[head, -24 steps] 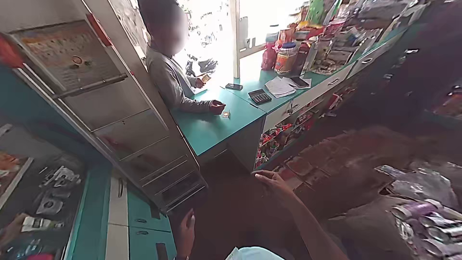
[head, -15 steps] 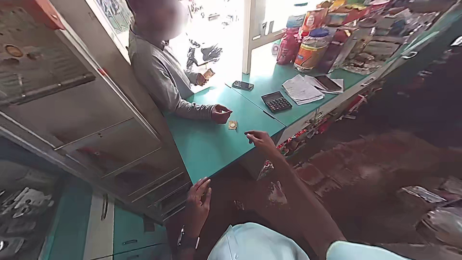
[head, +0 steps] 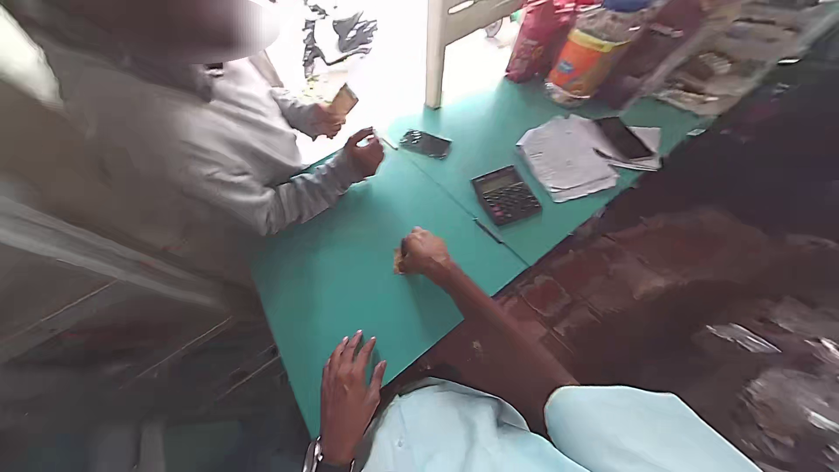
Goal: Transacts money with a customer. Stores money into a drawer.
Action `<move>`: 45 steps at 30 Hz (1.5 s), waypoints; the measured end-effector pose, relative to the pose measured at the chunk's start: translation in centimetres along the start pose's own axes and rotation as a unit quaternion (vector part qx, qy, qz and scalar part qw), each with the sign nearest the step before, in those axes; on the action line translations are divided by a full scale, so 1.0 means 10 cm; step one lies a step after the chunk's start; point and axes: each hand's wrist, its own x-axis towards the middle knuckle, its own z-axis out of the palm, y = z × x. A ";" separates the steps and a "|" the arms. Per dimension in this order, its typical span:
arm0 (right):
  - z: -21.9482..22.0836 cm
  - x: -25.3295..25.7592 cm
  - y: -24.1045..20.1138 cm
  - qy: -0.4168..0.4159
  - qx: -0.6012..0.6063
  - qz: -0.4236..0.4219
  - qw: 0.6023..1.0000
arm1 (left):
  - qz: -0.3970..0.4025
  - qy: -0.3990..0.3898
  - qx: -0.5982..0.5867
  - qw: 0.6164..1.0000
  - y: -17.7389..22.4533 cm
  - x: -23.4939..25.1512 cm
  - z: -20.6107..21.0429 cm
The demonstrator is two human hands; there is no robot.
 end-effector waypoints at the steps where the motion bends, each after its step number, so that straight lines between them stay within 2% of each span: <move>1: -0.02 -0.01 0.01 -0.004 -0.002 0.002 1.000 | 0.015 0.002 -0.007 1.000 0.01 0.08 0.03; 10: 0.01 0.02 0.11 0.009 0.018 -0.062 0.998 | 0.077 0.022 -0.038 0.996 0.22 0.88 0.17; 12: 0.06 0.02 0.19 0.023 0.060 -0.077 0.995 | 0.078 0.014 -0.041 0.996 0.28 1.00 0.21; 14: 0.08 -0.01 0.32 0.069 0.169 -0.105 0.978 | 0.078 0.014 -0.026 0.996 0.32 1.07 0.24; 17: 0.04 -0.19 0.61 0.166 0.403 -0.125 0.891 | 0.072 0.029 -0.014 0.997 0.35 1.10 0.24; 20: 0.10 -0.33 0.92 0.180 0.605 -0.075 0.772 | 0.042 0.032 -0.041 0.998 0.39 1.20 0.21; 21: 0.14 -0.35 1.01 0.172 0.640 -0.063 0.746 | 0.033 0.036 -0.054 0.997 0.43 1.28 0.22; 24: 0.26 -0.39 1.05 0.168 0.687 -0.047 0.705 | 0.019 0.031 -0.046 0.998 0.57 1.57 0.31; 27: 0.26 -0.46 0.96 0.160 0.738 -0.010 0.656 | 0.043 0.044 -0.047 0.997 0.62 1.73 0.48; 29: 0.24 -0.50 0.91 0.143 0.769 0.003 0.623 | 0.052 0.071 -0.127 0.988 0.59 1.77 0.48; 31: 0.27 -0.57 0.88 0.119 0.802 0.010 0.585 | 0.006 0.061 -0.265 0.962 0.55 1.73 0.37; 32: 0.28 -0.60 0.87 0.111 0.810 0.012 0.575 | -0.029 0.048 -0.346 0.937 0.52 1.71 0.32; 34: 0.30 -0.64 0.84 0.113 0.808 0.008 0.578 | -0.086 0.039 -0.485 0.870 0.50 1.68 0.23; 36: 0.32 -0.69 0.78 0.130 0.782 -0.009 0.609 | -0.112 0.043 -0.547 0.828 0.51 1.62 0.17; 41: 0.36 -0.92 0.50 0.145 0.698 -0.116 0.691 | -0.086 0.030 -0.596 0.798 0.66 1.37 0.06; 43: 0.39 -1.03 0.38 0.175 0.652 -0.132 0.726 | -0.056 0.023 -0.615 0.786 0.75 1.25 -0.01; 45: 0.44 -1.14 0.29 0.208 0.621 -0.139 0.743 | -0.021 0.022 -0.618 0.786 0.79 1.11 -0.08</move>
